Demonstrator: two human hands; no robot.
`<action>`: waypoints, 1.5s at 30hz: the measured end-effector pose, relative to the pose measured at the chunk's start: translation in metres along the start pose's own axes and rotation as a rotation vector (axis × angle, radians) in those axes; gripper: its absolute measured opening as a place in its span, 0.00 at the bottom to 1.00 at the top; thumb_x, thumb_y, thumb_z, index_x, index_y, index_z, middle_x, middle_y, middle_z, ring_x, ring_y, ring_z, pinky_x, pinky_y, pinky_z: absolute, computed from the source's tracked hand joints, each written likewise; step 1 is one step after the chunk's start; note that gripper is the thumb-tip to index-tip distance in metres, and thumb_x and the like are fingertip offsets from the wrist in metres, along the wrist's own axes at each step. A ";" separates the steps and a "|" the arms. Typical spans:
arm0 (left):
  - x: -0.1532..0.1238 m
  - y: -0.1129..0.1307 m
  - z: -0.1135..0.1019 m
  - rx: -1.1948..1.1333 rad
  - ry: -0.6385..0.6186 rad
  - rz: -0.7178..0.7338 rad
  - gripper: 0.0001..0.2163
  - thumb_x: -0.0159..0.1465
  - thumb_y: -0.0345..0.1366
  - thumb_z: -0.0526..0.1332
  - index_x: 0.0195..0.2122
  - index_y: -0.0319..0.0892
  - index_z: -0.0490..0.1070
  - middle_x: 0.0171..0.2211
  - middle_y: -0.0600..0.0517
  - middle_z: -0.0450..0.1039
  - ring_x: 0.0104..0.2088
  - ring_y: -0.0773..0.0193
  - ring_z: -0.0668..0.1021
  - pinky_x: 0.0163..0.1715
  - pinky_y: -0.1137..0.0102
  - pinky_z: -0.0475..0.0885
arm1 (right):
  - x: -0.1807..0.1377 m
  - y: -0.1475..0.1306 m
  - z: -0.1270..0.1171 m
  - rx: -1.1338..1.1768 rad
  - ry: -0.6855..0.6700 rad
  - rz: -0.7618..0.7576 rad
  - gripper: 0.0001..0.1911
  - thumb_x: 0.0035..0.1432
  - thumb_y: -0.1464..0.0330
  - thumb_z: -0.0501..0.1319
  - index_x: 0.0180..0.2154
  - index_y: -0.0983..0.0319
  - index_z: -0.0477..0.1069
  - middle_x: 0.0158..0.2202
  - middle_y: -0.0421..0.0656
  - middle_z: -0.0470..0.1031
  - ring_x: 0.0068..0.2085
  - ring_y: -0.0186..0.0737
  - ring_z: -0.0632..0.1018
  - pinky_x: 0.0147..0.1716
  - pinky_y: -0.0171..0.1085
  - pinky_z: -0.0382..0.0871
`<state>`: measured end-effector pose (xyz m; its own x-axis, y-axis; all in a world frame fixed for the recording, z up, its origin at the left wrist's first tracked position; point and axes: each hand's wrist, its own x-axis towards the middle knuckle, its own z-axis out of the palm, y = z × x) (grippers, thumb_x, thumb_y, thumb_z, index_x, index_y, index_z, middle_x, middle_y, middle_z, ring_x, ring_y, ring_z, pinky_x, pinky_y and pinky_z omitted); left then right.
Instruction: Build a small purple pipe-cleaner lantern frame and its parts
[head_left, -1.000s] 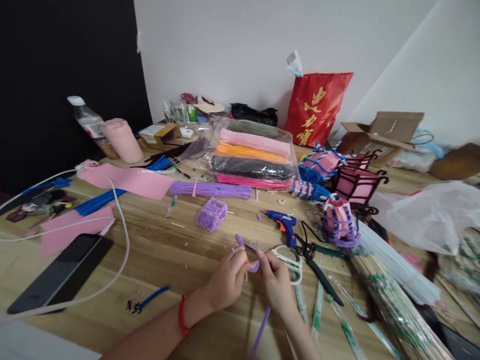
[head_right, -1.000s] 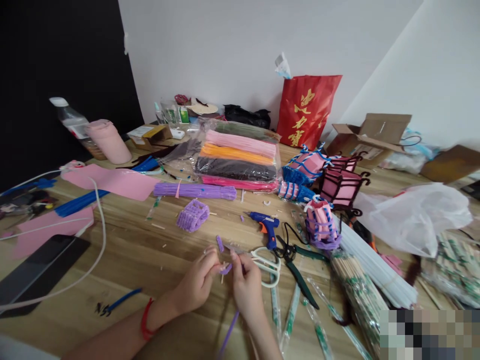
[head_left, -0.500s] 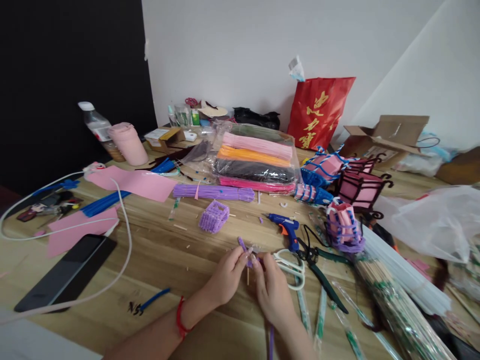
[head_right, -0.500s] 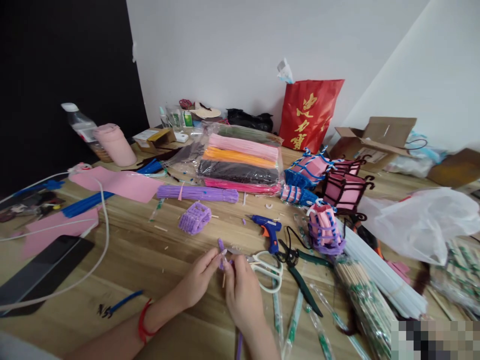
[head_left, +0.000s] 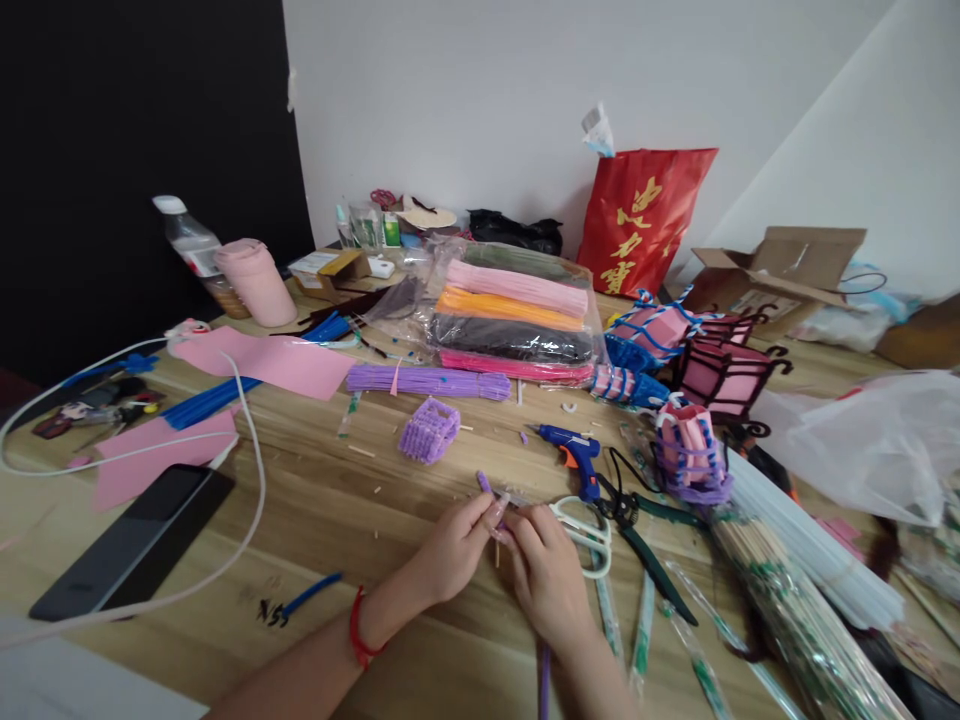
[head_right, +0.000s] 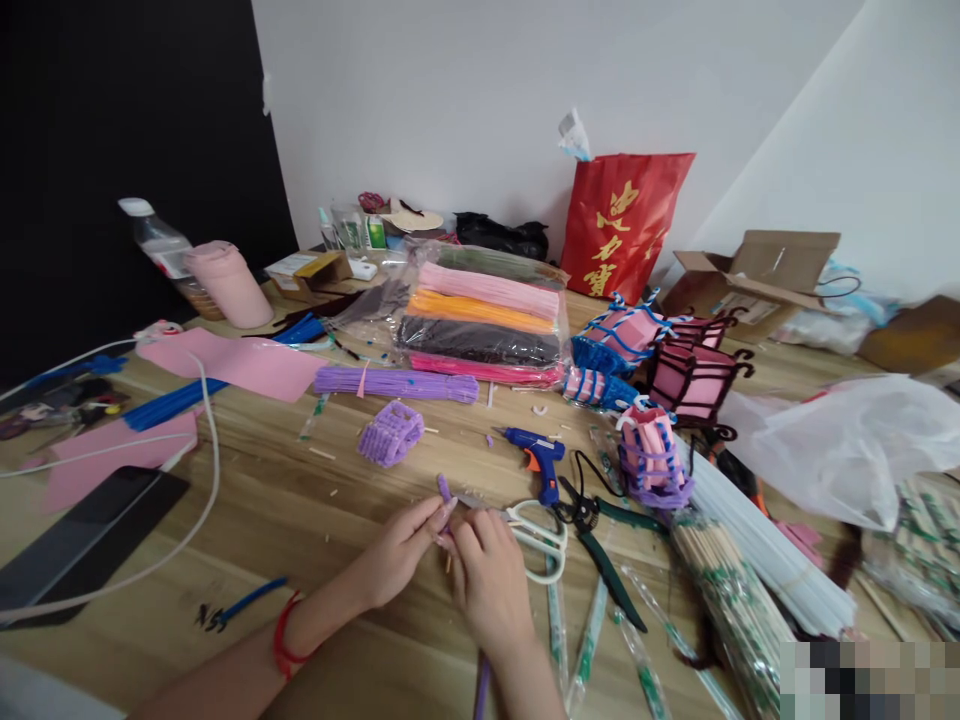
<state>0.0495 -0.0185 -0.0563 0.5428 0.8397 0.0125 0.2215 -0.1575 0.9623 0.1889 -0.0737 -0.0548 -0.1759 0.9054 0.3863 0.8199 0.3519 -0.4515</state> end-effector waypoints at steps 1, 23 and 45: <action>0.000 0.001 -0.002 0.014 -0.009 0.012 0.15 0.67 0.41 0.46 0.28 0.41 0.64 0.25 0.55 0.63 0.28 0.66 0.67 0.31 0.71 0.64 | 0.000 0.000 0.000 0.004 0.017 -0.014 0.11 0.65 0.69 0.48 0.41 0.62 0.68 0.34 0.46 0.69 0.36 0.43 0.69 0.34 0.40 0.63; -0.008 0.006 0.004 0.300 0.140 0.281 0.10 0.66 0.31 0.45 0.27 0.43 0.59 0.29 0.51 0.65 0.34 0.61 0.67 0.38 0.66 0.63 | -0.006 -0.015 0.018 0.390 0.183 0.302 0.15 0.64 0.68 0.47 0.24 0.60 0.57 0.22 0.37 0.60 0.24 0.34 0.64 0.25 0.33 0.57; -0.005 0.005 0.001 0.231 0.077 0.241 0.10 0.67 0.34 0.47 0.28 0.43 0.59 0.30 0.52 0.65 0.36 0.62 0.67 0.41 0.66 0.62 | -0.007 -0.007 0.020 0.374 0.146 0.247 0.10 0.65 0.69 0.46 0.33 0.60 0.63 0.27 0.40 0.65 0.28 0.37 0.67 0.29 0.35 0.58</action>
<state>0.0484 -0.0236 -0.0521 0.5409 0.7997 0.2607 0.2769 -0.4619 0.8426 0.1735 -0.0783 -0.0699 0.1007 0.9394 0.3278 0.5705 0.2154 -0.7926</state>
